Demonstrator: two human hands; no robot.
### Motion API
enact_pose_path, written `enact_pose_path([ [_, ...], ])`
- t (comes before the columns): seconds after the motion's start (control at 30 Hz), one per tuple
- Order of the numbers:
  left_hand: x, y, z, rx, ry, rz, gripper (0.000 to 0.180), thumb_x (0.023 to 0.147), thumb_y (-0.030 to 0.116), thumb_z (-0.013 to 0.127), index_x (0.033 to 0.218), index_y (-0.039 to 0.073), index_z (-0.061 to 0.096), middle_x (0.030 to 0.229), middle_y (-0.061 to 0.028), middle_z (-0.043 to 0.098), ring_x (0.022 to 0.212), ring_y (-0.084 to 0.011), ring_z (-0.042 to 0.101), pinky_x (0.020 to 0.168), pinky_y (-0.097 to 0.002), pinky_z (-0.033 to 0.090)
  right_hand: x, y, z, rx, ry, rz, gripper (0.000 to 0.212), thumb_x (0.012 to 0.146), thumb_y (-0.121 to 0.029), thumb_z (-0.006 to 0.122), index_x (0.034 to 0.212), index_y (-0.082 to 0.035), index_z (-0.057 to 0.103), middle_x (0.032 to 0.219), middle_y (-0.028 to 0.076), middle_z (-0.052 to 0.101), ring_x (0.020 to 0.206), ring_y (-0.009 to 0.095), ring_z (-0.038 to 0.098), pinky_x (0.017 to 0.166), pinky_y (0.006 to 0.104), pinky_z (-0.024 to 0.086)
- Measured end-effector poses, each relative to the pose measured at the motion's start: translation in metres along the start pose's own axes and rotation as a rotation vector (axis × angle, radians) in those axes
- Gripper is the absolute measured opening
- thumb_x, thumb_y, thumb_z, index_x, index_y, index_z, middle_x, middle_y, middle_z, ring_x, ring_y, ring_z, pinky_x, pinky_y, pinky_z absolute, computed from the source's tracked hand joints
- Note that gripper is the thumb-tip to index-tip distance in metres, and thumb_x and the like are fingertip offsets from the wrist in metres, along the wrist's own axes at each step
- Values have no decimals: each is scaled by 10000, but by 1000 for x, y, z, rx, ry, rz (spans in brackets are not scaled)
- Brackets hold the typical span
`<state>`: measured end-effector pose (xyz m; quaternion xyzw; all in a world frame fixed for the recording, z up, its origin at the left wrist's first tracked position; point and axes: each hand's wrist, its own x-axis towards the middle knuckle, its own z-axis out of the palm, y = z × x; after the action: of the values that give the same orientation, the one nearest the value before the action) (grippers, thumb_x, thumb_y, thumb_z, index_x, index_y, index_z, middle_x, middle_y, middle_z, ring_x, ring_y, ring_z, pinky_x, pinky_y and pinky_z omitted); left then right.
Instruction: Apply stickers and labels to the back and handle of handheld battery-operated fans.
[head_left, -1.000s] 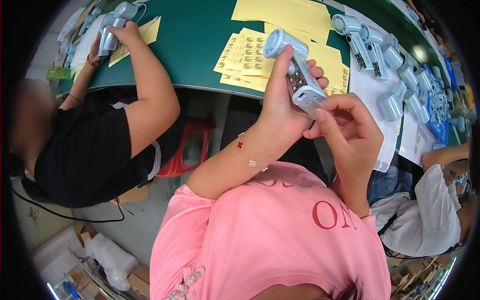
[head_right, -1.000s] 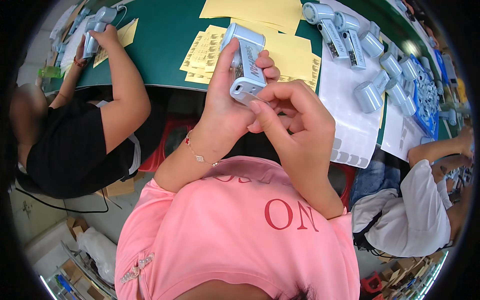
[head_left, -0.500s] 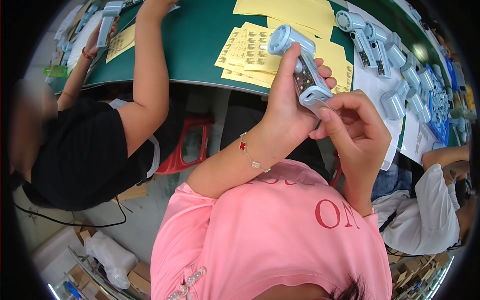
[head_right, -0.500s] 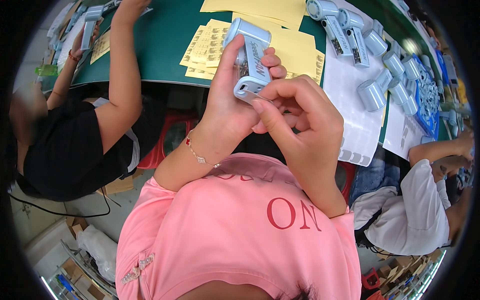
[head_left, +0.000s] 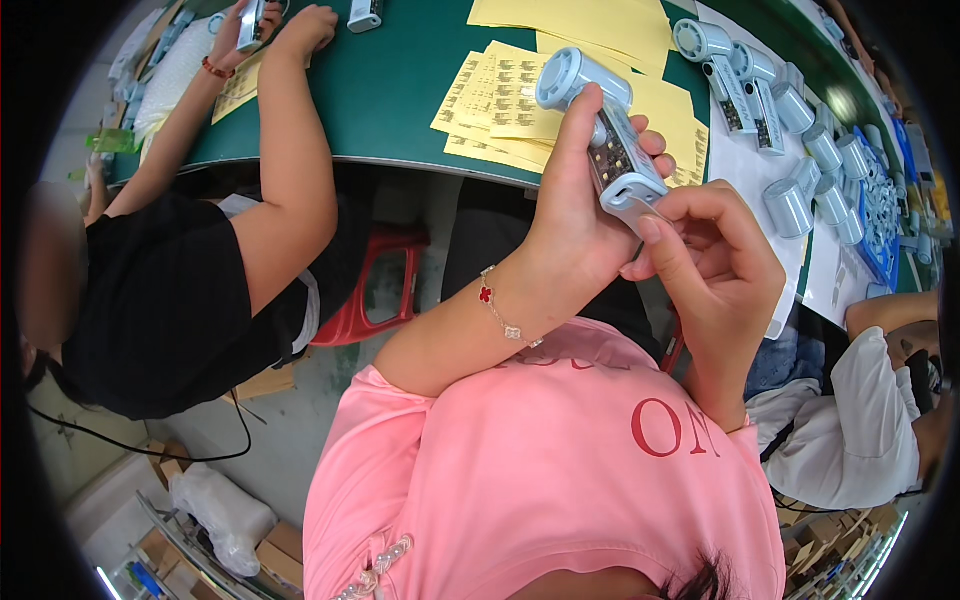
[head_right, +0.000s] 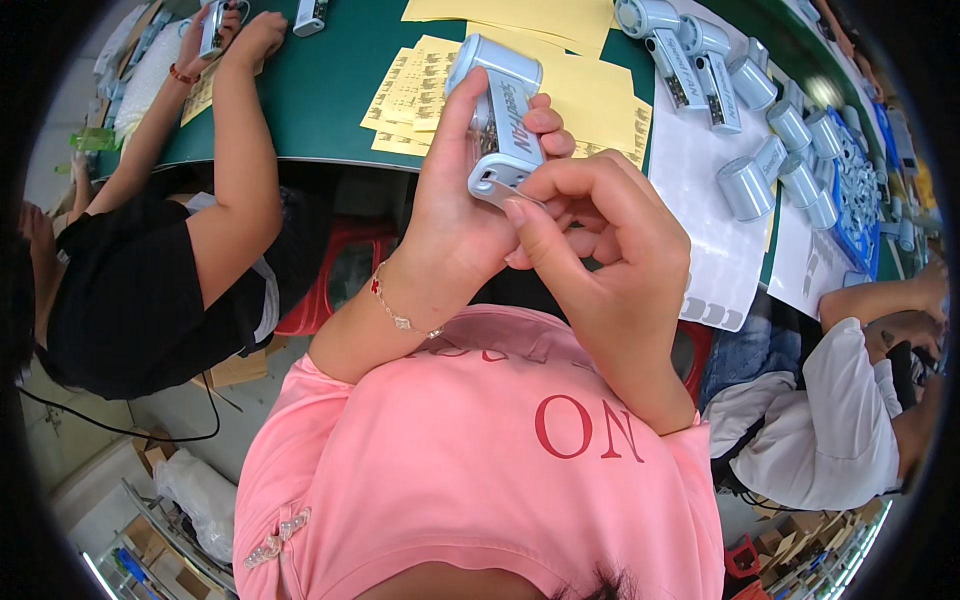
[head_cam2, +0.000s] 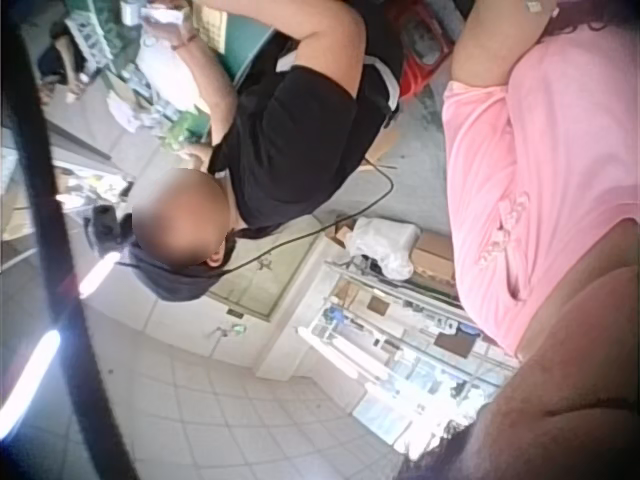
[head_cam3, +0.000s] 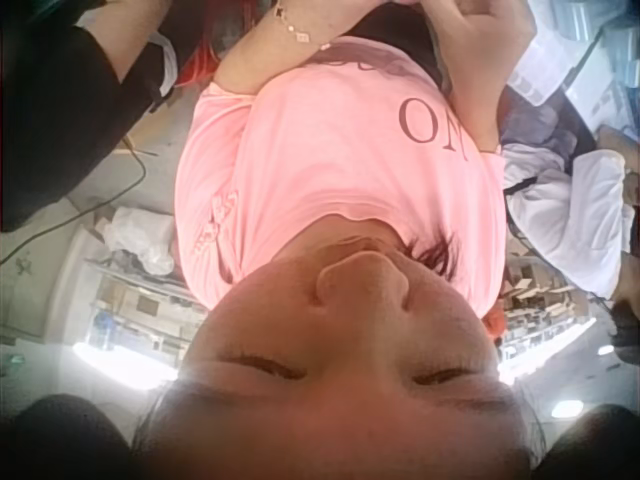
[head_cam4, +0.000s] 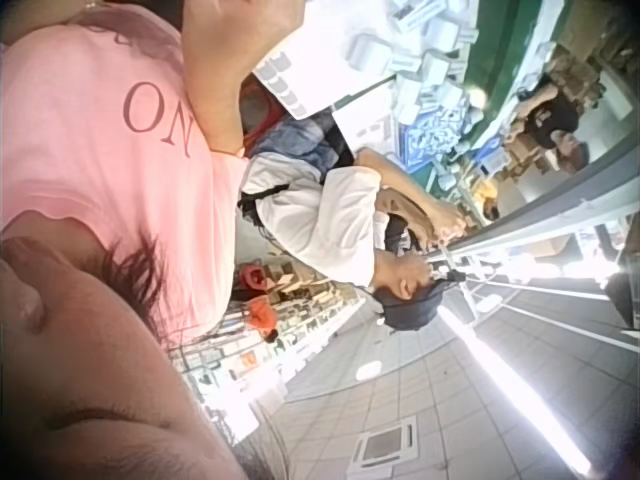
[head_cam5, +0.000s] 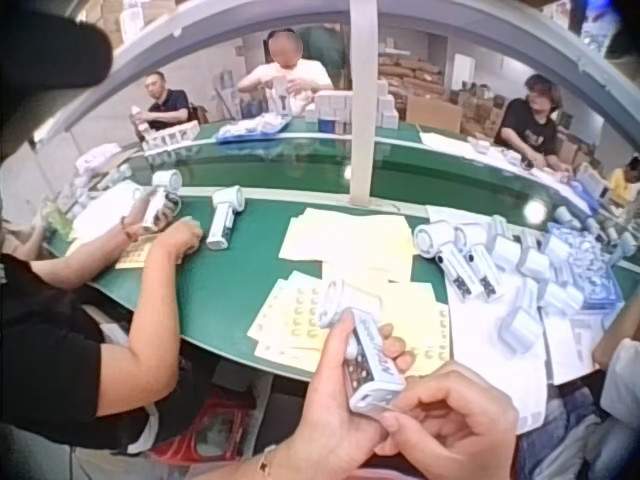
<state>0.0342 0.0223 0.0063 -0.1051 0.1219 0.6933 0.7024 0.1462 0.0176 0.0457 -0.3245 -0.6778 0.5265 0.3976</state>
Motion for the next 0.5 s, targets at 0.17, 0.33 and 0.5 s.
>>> enact_pose_path([
  [0.17, -1, 0, 0, 0, -14, 1, 416, 823, 439, 564, 917, 50, 454, 724, -59, 512, 686, -191, 502, 618, -300, 448, 0, 0, 0, 3, 11, 5, 102, 766, 85, 609, 844, 72, 545, 820, 75, 523, 637, 105, 601, 537, 179, 499],
  [0.33, -2, 0, 0, -20, -15, -13, 405, 829, 437, 559, 908, 53, 456, 722, -58, 513, 683, -191, 502, 621, -299, 445, 0, 2, 0, -22, 4, -10, 104, 764, 85, 612, 842, 74, 544, 818, 75, 523, 639, 105, 602, 534, 177, 502],
  [0.5, -3, 1, -2, -20, -21, 3, 396, 831, 436, 556, 896, 57, 463, 714, -57, 513, 680, -193, 501, 620, -299, 446, -1, 3, 2, -12, 0, -13, 107, 761, 87, 614, 840, 75, 543, 820, 74, 524, 641, 102, 601, 532, 176, 503],
])
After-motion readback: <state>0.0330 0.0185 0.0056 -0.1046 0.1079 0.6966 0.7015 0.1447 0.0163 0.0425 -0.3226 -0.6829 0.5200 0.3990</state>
